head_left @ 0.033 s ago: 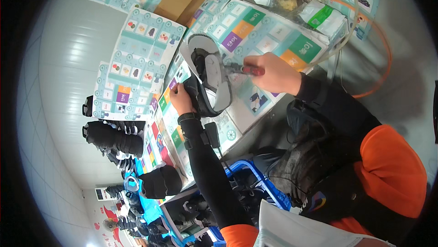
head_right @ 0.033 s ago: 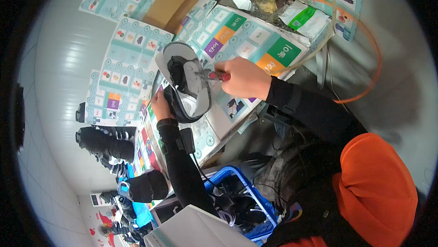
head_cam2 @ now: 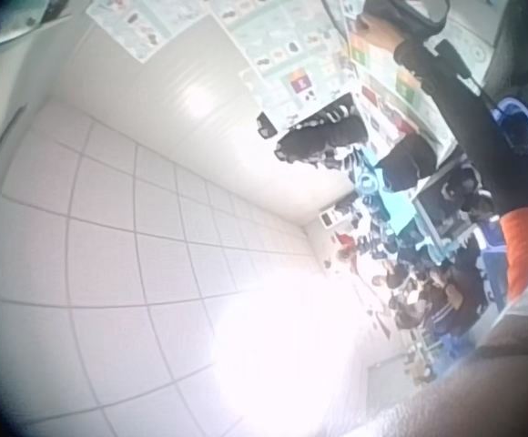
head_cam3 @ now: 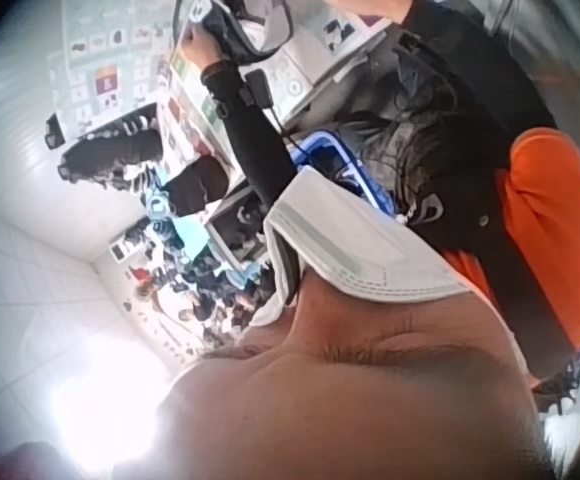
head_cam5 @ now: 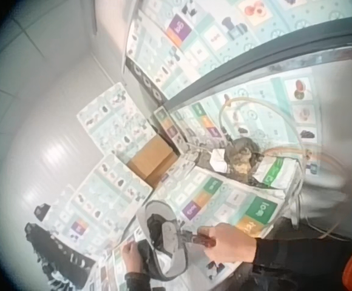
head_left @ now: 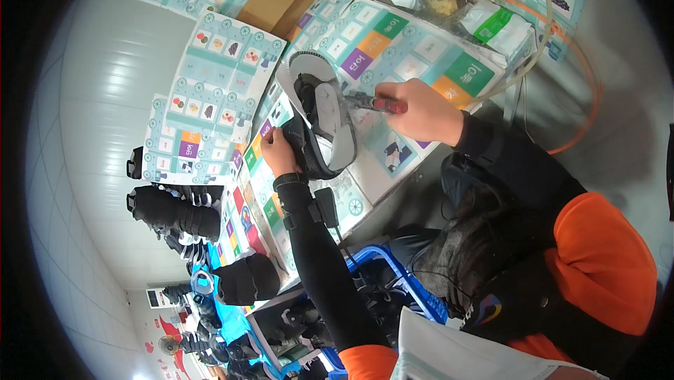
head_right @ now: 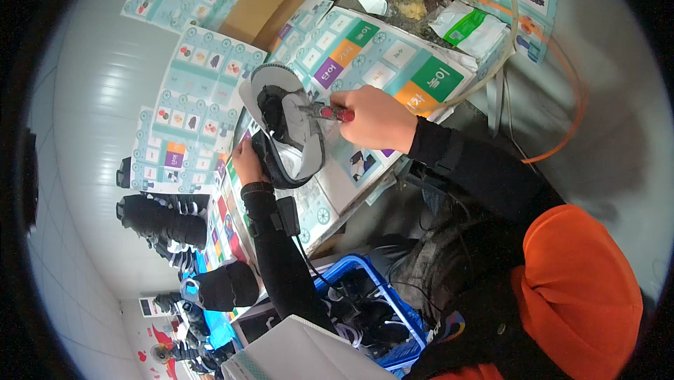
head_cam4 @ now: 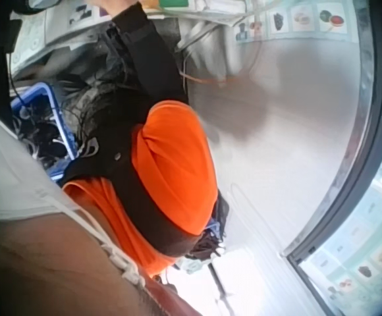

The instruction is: The person uses a small pair of pliers to pull and trim excess fabric and lining from the inside edge of a shoe upper, then place the finished uppers into a blue plastic crate.

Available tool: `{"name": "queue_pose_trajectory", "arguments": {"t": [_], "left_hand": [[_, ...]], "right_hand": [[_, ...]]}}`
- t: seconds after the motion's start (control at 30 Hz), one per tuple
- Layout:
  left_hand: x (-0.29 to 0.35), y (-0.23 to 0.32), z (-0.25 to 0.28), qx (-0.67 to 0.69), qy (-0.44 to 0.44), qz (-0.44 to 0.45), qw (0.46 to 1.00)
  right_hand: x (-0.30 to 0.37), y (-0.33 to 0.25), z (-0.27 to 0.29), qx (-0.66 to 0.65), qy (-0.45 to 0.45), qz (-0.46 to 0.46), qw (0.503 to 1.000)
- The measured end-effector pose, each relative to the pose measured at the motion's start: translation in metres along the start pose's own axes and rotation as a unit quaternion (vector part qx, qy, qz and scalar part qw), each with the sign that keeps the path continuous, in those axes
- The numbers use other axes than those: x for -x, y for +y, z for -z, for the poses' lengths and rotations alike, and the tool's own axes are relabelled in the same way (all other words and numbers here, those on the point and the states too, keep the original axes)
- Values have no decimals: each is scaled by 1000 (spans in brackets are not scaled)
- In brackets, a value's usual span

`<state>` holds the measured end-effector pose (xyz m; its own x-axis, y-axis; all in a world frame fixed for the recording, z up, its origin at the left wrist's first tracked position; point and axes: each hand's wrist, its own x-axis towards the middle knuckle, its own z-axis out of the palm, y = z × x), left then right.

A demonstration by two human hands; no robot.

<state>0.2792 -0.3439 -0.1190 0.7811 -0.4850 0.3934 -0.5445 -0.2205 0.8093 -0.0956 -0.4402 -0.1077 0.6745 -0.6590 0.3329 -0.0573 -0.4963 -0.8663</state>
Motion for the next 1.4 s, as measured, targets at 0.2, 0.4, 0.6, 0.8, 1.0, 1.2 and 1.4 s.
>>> {"name": "queue_pose_trajectory", "arguments": {"t": [0.2, 0.4, 0.6, 0.8, 1.0, 1.2, 1.4], "left_hand": [[5, 4, -2, 40, -18, 12, 999], [8, 4, 2, 29, -9, -17, 999], [22, 15, -4, 0, -11, -39, 999], [34, 26, -7, 75, -2, 4, 997], [45, 41, -1, 116, -25, 44, 992], [71, 81, 6, 385, -21, -15, 923], [28, 43, 29, 277, -85, -81, 954]], "right_hand": [[4, 9, -5, -16, -89, 22, 996], [-1, 2, 4, 0, -18, -5, 1000], [1, 8, 7, 6, -137, -8, 991], [-5, 25, 1, 14, -24, -34, 999], [0, 15, 0, 25, -158, -41, 986], [6, 10, 27, -19, -143, -58, 988], [8, -16, 33, -128, -59, -15, 990]]}}
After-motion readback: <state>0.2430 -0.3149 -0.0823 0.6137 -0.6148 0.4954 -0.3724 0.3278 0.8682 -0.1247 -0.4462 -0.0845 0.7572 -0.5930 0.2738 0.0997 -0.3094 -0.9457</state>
